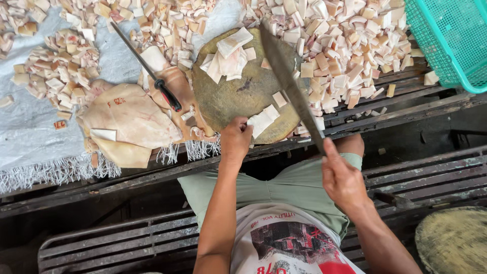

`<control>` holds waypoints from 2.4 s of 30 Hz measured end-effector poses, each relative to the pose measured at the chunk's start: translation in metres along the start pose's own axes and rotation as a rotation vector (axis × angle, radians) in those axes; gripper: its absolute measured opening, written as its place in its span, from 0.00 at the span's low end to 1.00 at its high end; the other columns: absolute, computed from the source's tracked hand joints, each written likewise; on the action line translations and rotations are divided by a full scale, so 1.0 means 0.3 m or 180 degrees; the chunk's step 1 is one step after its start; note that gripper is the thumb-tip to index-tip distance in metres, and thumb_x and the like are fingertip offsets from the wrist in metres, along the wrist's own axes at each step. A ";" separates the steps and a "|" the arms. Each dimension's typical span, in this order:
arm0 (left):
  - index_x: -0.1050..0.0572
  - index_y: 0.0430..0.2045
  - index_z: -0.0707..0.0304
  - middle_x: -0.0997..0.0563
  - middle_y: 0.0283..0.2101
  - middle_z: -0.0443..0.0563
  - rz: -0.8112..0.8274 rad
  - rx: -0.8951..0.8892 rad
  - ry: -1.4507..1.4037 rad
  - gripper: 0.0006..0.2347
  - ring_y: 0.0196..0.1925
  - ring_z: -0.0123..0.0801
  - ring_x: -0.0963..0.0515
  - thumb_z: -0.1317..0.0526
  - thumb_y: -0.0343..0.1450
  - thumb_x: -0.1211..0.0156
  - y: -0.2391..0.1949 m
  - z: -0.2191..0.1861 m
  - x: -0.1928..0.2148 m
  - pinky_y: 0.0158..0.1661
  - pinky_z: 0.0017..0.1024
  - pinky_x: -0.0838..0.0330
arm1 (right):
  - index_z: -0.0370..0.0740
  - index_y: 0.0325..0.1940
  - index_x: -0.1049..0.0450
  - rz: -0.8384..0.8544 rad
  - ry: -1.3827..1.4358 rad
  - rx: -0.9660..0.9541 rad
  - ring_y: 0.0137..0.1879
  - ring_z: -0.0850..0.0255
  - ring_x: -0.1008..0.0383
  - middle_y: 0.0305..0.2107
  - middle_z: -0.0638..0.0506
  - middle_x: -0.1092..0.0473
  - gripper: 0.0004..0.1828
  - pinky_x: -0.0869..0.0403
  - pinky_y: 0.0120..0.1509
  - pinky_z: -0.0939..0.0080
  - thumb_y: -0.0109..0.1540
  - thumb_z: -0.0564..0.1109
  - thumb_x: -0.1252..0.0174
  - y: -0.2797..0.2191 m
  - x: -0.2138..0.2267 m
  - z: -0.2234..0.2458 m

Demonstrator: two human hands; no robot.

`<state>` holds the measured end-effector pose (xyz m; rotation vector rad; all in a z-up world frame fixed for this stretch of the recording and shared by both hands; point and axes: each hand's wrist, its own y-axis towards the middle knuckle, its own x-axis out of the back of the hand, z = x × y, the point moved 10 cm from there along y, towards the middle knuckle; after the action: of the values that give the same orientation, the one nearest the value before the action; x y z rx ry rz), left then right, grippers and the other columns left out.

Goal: The person cuts strips of processed animal hide into small square pieces using a cleaver on a wooden cutting board, placing the pieces onto a pile.

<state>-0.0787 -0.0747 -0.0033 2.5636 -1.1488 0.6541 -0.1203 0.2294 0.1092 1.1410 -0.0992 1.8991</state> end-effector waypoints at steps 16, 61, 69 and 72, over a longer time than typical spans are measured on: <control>0.22 0.35 0.70 0.16 0.29 0.60 0.0079 0.0162 -0.0073 0.10 0.32 0.44 0.14 0.64 0.64 0.32 0.015 0.024 -0.027 0.36 0.36 0.21 | 0.33 0.75 0.40 0.0079 0.0119 0.0172 0.26 0.55 0.28 0.26 0.42 0.28 0.32 0.27 0.31 0.56 0.65 0.33 0.46 -0.012 -0.036 0.035; 0.27 0.59 0.56 0.24 0.59 0.61 0.0527 -0.0469 0.1793 0.27 0.62 0.59 0.30 0.58 0.62 0.35 0.729 -0.072 -0.063 0.57 0.53 0.41 | 0.40 0.72 0.34 0.0271 0.0535 -0.0930 0.32 0.57 0.21 0.28 0.43 0.23 0.29 0.24 0.41 0.60 0.65 0.34 0.47 0.137 -0.159 -0.302; 0.21 0.44 0.66 0.17 0.40 0.64 0.0328 -0.0954 0.1546 0.09 0.38 0.48 0.17 0.61 0.76 0.44 0.638 -0.227 0.059 0.38 0.44 0.22 | 0.40 0.77 0.42 0.0134 0.1651 -0.1815 0.21 0.71 0.36 0.22 0.54 0.31 0.32 0.34 0.24 0.69 0.67 0.33 0.51 0.049 -0.146 -0.342; 0.30 0.62 0.55 0.18 0.42 0.58 0.0900 -0.0046 0.1109 0.17 0.30 0.46 0.17 0.63 0.76 0.49 0.470 -0.158 0.036 0.29 0.39 0.21 | 0.39 0.78 0.43 0.0060 0.1615 -0.1637 0.21 0.70 0.35 0.22 0.53 0.30 0.33 0.34 0.24 0.68 0.66 0.33 0.51 0.022 -0.123 -0.300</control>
<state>-0.1927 -0.1549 0.0500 2.1737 -1.3883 1.0998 -0.1788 0.2439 0.0328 0.3050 -0.2951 1.9657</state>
